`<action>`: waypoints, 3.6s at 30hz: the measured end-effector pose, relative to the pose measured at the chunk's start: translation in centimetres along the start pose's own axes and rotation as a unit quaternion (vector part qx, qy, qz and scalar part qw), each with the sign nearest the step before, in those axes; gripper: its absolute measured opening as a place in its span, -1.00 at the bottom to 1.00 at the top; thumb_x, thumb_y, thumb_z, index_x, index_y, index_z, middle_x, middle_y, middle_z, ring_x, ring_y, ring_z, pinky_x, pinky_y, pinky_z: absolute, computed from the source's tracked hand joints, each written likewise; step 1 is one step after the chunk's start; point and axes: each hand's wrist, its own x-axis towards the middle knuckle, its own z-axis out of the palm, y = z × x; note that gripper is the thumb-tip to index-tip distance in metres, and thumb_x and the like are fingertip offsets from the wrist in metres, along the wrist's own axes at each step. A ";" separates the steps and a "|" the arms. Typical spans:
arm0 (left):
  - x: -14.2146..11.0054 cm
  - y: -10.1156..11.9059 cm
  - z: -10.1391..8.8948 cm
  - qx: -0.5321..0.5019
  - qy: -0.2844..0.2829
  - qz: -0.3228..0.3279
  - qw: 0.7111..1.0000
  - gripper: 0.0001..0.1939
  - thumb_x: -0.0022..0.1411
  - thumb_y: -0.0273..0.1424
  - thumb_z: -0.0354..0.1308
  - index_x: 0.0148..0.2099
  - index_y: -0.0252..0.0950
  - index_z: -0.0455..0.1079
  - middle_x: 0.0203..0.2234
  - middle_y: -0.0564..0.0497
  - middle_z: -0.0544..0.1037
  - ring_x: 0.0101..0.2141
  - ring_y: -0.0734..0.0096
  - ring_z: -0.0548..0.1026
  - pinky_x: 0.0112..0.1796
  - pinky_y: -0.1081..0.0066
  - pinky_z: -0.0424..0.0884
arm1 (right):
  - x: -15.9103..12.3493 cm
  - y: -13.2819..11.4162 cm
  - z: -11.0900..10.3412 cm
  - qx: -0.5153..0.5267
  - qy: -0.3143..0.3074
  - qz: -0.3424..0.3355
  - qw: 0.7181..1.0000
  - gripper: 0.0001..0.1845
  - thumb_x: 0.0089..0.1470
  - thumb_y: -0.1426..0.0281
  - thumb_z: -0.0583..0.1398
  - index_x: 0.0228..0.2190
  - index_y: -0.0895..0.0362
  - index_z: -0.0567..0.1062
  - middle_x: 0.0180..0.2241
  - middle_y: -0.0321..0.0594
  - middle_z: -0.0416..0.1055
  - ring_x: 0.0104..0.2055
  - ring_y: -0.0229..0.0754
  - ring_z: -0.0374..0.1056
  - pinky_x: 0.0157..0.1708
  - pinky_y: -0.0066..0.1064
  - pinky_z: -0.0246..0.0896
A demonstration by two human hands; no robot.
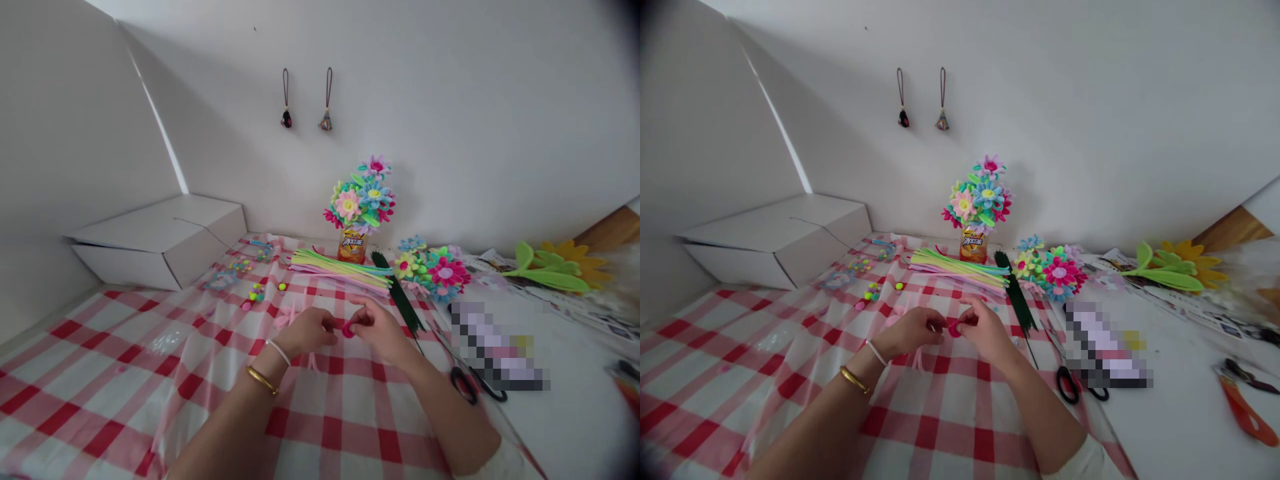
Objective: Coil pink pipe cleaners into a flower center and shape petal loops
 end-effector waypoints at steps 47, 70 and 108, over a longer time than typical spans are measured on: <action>-2.3 3.6 0.6 -0.467 -0.001 0.164 0.869 -0.90 -0.06 -0.49 0.27 -0.39 -0.34 0.45 -0.50 0.05 0.44 -0.42 0.52 0.37 -0.33 0.45 0.31 | -3.5 -4.4 -1.2 0.267 0.077 -0.053 0.959 -0.53 -0.15 0.44 0.28 -0.15 0.02 0.30 -0.47 -0.35 0.43 -0.44 -0.30 0.35 -0.51 -0.50 0.23; -2.6 4.1 0.8 -0.388 0.088 0.161 0.903 -0.91 0.03 -0.44 0.21 -0.35 -0.33 0.43 -0.46 0.00 0.49 -0.39 0.44 0.43 -0.29 0.40 0.33 | -3.9 -3.5 -1.3 -0.128 0.192 -0.399 0.887 -0.20 -0.18 0.70 0.22 0.04 -0.08 0.13 -0.41 -0.34 0.49 -0.29 -0.18 0.33 -0.19 -0.20 0.21; -1.8 4.2 1.3 -0.403 0.088 0.065 0.909 -0.94 -0.08 -0.47 0.21 -0.46 -0.35 0.41 -0.59 0.09 0.46 -0.52 0.54 0.37 -0.41 0.48 0.29 | -3.2 -3.6 -0.3 0.165 0.140 -0.010 0.976 -0.85 -0.14 0.35 0.27 -0.42 0.10 0.46 -0.48 -0.31 0.44 -0.45 -0.30 0.33 -0.48 -0.48 0.25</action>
